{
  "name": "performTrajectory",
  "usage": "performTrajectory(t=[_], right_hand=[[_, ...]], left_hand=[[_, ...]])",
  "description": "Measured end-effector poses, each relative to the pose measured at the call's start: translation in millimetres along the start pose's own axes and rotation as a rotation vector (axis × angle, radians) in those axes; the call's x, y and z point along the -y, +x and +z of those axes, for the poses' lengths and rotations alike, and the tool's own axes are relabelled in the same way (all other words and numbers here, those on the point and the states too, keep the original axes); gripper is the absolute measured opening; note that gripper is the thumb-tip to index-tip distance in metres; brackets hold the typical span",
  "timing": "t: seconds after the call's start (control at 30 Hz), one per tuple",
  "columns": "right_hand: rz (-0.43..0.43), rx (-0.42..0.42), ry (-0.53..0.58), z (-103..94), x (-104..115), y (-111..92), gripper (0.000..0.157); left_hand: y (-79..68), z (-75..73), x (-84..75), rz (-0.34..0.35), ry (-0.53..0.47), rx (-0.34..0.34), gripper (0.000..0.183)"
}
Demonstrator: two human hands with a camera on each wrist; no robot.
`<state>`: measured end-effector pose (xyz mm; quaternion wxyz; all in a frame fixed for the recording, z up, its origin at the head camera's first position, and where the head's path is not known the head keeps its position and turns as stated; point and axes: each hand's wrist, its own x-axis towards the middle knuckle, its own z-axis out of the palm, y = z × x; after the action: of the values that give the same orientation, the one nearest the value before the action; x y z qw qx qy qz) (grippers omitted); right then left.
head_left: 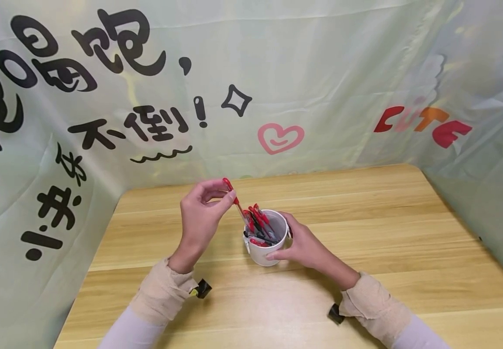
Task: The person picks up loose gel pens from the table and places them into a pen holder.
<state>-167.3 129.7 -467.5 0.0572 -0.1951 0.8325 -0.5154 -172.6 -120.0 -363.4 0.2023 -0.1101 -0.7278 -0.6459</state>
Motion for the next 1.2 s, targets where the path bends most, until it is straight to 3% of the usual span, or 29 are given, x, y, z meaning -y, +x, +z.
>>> performTrajectory(t=[0.3, 1.2], right_hand=[[-0.010, -0.002, -0.004, 0.5, -1, 0, 0.106], [-0.018, 0.002, -0.004, -0.1, -2, 0, 0.106]], left_hand=[[-7.1, 3.6, 9.2, -0.006, 0.025, 0.018, 0.025], [-24.4, 11.1, 40.5, -0.177, 0.008, 0.075, 0.026]])
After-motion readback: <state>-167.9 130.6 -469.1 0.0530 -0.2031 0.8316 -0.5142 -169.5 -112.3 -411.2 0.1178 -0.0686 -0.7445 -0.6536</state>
